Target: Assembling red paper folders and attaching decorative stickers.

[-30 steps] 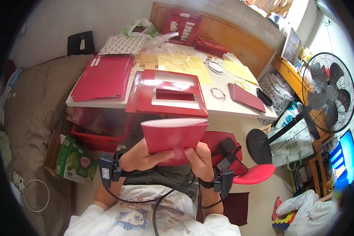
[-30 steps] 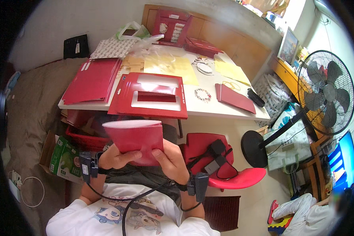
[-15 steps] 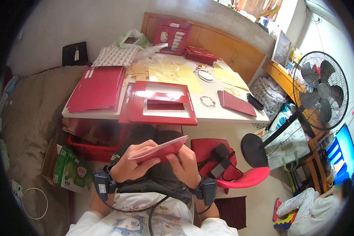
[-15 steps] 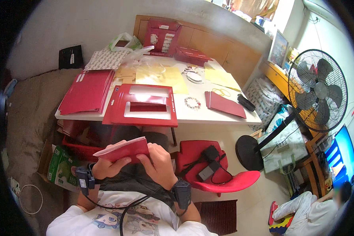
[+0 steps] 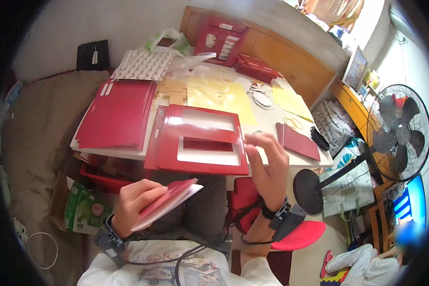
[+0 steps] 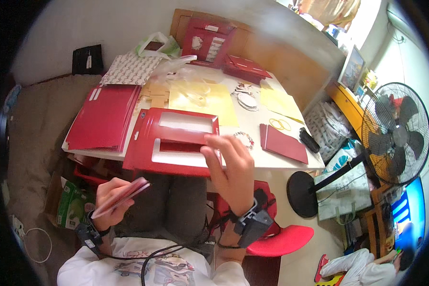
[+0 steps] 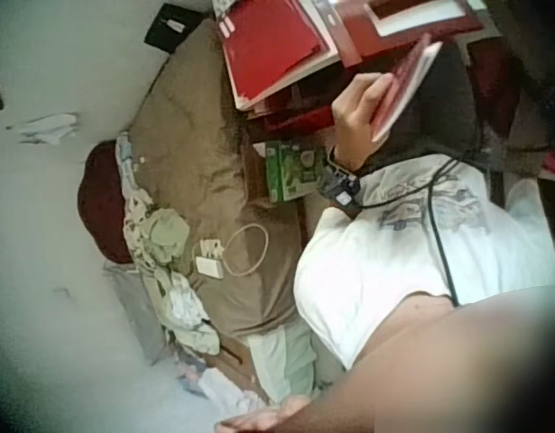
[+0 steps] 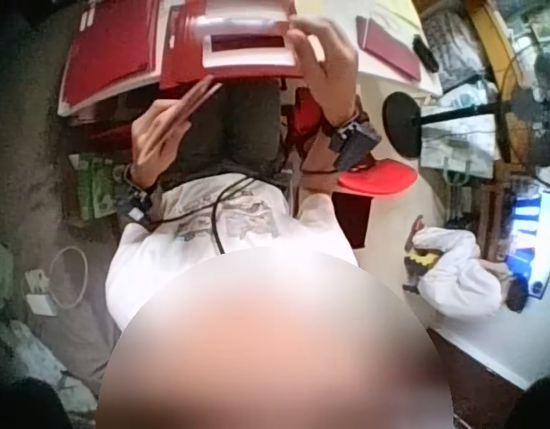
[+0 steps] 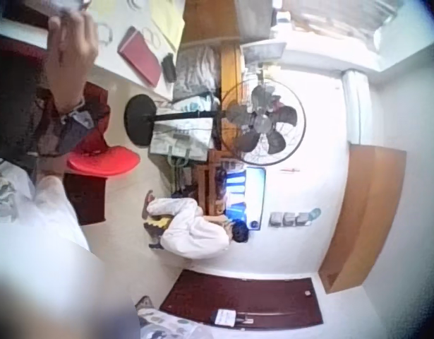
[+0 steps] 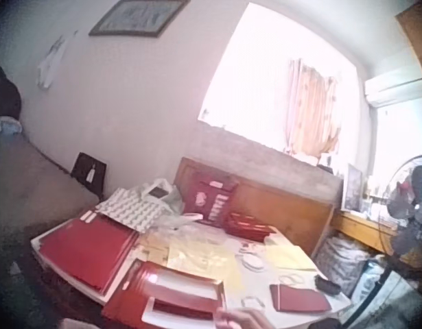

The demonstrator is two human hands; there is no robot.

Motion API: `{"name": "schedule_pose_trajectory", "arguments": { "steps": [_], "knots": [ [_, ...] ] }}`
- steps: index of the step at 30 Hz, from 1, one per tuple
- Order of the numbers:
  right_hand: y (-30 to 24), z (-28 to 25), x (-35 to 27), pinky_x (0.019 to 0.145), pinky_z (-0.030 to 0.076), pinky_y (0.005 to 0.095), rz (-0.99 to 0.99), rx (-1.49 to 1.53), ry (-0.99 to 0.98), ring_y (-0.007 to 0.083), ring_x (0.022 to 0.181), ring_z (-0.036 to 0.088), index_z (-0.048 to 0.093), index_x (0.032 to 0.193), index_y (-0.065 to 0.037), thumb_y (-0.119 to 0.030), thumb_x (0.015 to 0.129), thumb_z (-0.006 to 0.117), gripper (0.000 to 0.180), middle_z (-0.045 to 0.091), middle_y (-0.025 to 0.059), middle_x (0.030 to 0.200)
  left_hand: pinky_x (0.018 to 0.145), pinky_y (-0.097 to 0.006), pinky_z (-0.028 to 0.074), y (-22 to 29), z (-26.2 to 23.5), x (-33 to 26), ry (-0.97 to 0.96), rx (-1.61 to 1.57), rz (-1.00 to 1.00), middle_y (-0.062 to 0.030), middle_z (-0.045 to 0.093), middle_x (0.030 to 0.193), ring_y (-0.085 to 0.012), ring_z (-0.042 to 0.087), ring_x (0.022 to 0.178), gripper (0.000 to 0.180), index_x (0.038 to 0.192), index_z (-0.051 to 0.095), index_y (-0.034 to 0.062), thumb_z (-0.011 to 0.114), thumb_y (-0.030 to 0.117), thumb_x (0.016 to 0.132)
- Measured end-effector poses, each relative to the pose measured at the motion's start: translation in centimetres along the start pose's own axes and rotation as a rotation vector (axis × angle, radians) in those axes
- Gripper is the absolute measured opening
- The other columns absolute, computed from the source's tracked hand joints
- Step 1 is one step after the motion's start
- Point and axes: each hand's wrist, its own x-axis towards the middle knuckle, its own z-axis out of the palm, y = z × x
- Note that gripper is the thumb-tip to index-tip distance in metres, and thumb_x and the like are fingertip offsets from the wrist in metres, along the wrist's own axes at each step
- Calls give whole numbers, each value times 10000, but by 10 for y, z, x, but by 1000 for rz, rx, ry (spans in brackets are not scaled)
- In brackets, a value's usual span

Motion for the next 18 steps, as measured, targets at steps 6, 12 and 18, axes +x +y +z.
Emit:
{"name": "schedule_pose_trajectory", "arguments": {
  "steps": [6, 12, 18],
  "knots": [
    [67, 81, 99, 672, 472, 339, -82, -96, -413, 274, 750, 600, 598, 942, -27, -152, 841, 558, 165, 610, 134, 851, 579, -328, 468, -28, -9, -1, 167, -14, -254, -132, 604, 791, -271, 602, 665, 265, 938, 592, 11, 680, 88, 700],
    [163, 171, 135, 709, 473, 389, -105, -272, -734, 332, 804, 585, 607, 920, -45, -133, 812, 513, 168, 604, 135, 888, 549, -343, 452, -41, -8, 25, 207, 110, -95, -111, 616, 775, -273, 584, 626, 248, 931, 593, 20, 678, 97, 712],
    [173, 220, 137, 740, 481, 382, -234, -365, -739, 320, 835, 586, 606, 872, -49, -106, 780, 530, 132, 603, 128, 884, 501, -326, 432, -45, -26, 20, 81, 110, -155, -93, 597, 730, -238, 581, 583, 301, 943, 572, 21, 698, 98, 681]
  ]
}}
